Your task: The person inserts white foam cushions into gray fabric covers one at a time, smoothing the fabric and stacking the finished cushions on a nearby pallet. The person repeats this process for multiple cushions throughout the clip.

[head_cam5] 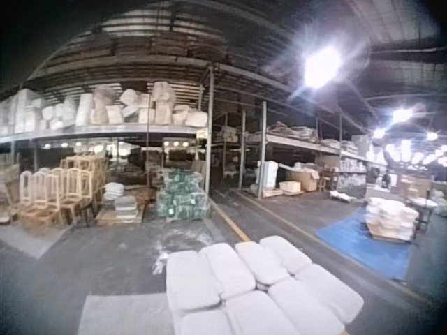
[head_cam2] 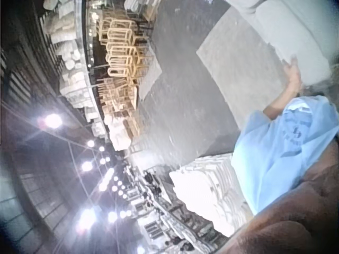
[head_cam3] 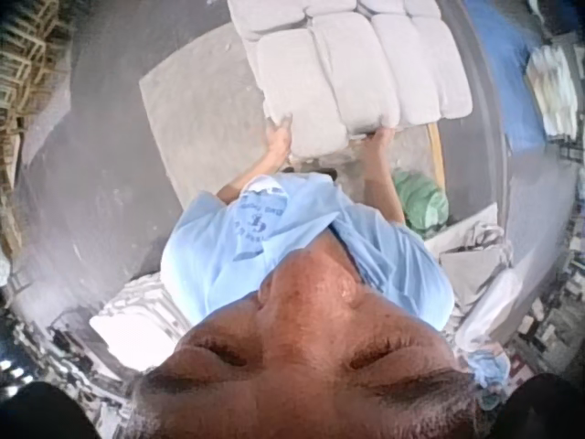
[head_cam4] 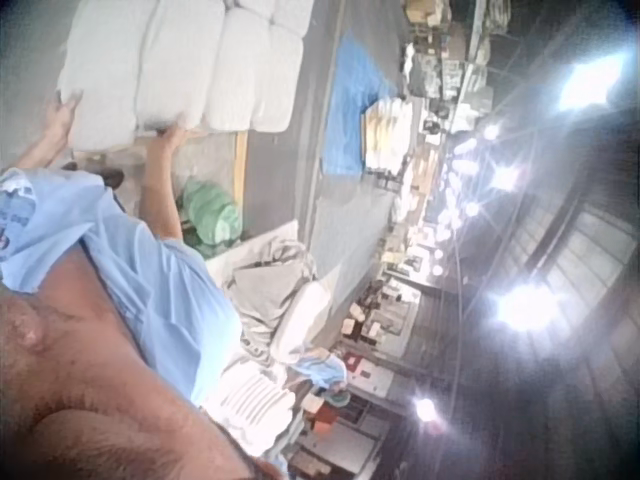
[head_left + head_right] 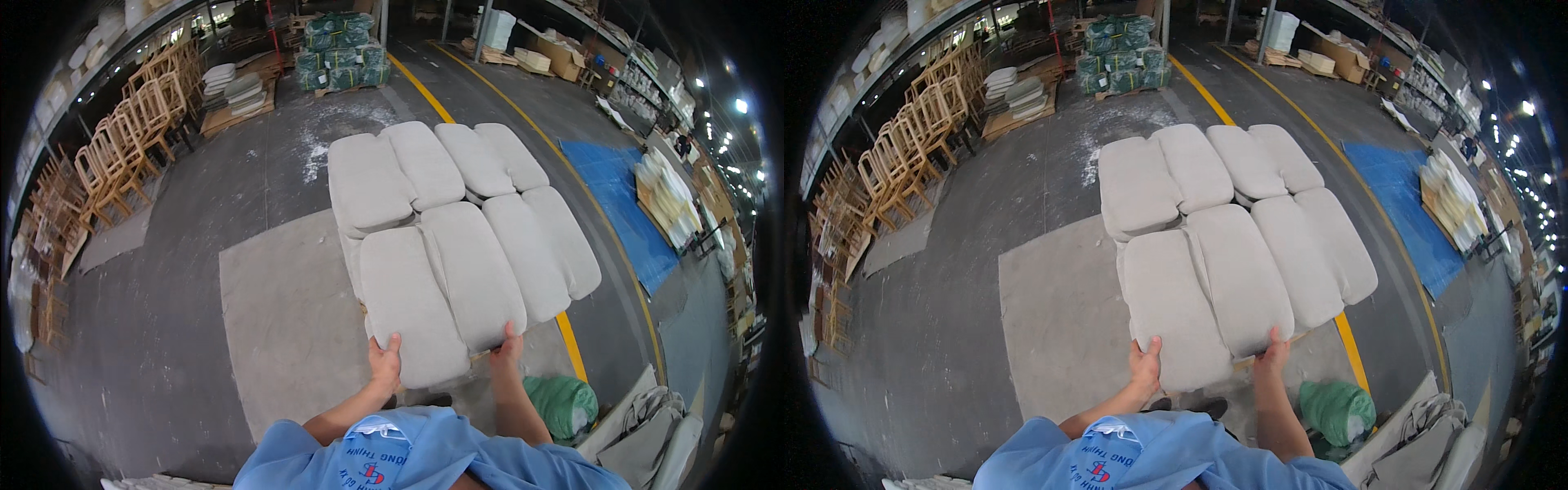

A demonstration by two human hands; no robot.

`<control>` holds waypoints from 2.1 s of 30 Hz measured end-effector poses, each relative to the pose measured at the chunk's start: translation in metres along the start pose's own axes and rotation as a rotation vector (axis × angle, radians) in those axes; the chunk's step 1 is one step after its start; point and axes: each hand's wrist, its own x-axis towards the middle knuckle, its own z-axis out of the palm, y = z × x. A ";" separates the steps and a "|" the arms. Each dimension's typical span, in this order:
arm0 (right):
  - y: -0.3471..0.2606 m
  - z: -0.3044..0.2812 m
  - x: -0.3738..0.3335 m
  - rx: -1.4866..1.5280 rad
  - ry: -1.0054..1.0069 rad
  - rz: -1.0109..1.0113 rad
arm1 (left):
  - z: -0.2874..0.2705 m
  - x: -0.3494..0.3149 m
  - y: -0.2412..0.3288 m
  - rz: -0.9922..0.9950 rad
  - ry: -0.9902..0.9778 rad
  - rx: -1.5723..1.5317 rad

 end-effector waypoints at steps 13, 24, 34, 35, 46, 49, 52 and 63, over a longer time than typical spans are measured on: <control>-0.003 -0.003 0.031 -0.124 0.032 0.159 | 0.009 0.044 -0.011 0.121 0.075 0.116; -0.011 -0.004 0.031 -0.504 -0.055 0.278 | 0.012 0.041 0.005 0.184 0.087 0.676; -0.039 -0.026 -0.010 -0.629 -0.069 0.193 | -0.011 0.046 0.021 0.251 0.087 1.078; -0.042 -0.040 -0.011 -0.595 -0.083 0.186 | -0.002 0.048 0.021 0.210 0.098 1.070; 0.007 -0.128 -0.069 -0.825 0.121 0.350 | 0.023 0.059 0.010 0.177 0.176 1.126; 0.008 -0.138 -0.084 -0.769 0.107 0.294 | 0.023 0.059 0.006 0.200 0.207 1.128; 0.007 -0.158 -0.106 -0.811 0.147 0.258 | 0.025 0.051 0.004 0.268 0.231 1.146; -0.046 -0.012 -0.048 -1.547 -0.093 -0.863 | 0.033 0.046 0.009 0.252 0.140 1.112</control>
